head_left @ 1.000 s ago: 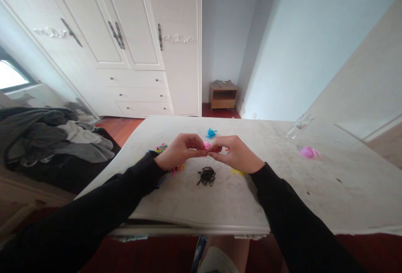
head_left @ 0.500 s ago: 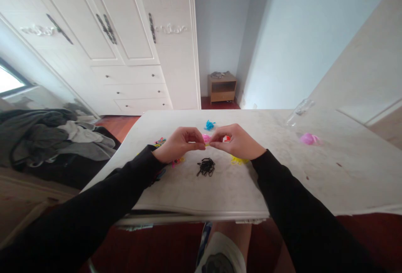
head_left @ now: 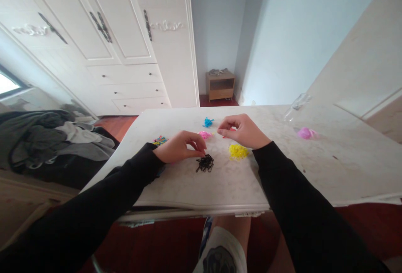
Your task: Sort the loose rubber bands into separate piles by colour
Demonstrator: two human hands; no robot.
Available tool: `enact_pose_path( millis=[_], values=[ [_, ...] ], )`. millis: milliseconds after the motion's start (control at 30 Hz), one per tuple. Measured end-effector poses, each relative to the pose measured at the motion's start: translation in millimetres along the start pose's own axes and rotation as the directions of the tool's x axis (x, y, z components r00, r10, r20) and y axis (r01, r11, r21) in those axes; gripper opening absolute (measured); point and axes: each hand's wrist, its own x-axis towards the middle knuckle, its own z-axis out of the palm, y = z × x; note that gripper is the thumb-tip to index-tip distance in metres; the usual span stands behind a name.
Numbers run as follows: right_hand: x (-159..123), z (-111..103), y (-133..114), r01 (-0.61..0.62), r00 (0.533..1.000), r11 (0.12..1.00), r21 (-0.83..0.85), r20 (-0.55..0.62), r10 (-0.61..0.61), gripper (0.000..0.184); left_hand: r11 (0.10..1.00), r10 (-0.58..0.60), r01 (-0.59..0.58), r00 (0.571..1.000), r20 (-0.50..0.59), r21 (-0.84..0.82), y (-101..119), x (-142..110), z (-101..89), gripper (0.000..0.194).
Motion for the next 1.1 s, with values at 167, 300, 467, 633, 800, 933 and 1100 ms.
enact_pose_path(
  millis=[167, 300, 467, 633, 800, 933, 1100],
  values=[
    [0, -1, 3, -0.04, 0.997, 0.999, 0.018, 0.066, 0.039, 0.017, 0.998, 0.027, -0.031, 0.997, 0.069, 0.054, 2, 0, -0.3, 0.015],
    [-2, -12, 7, -0.074, 0.987, 0.997, 0.02, 0.148, 0.07, 0.017, 0.997, 0.042, -0.048, 0.994, 0.097, 0.058, 1, 0, -2.6, 0.017],
    [-5, -29, 17, -0.153, 0.962, 0.986, 0.063, 0.239, 0.134, 0.012, 0.998, 0.008, -0.01, 1.0, 0.028, 0.058, 1, 0, -3.0, 0.02],
    [-10, -38, 22, -0.228, 0.916, 0.973, 0.035, 0.346, 0.202, 0.009, 0.999, 0.001, 0.003, 0.995, -0.102, 0.038, -6, 1, -12.0, 0.025],
    [-13, -43, 22, -0.259, 0.895, 0.966, -0.024, 0.371, 0.249, 0.006, 1.0, -0.023, 0.028, 0.95, -0.31, 0.013, -19, 1, -40.7, 0.023],
    [-16, -47, 24, -0.281, 0.876, 0.959, -0.041, 0.398, 0.273, 0.005, 0.997, -0.04, 0.063, 0.929, -0.367, 0.051, -28, 1, -58.7, 0.018],
    [-17, -47, 28, -0.285, 0.868, 0.957, -0.049, 0.41, 0.28, 0.011, 0.982, -0.109, 0.152, 0.938, -0.33, 0.108, -35, 0, -66.1, 0.016]
  ],
)
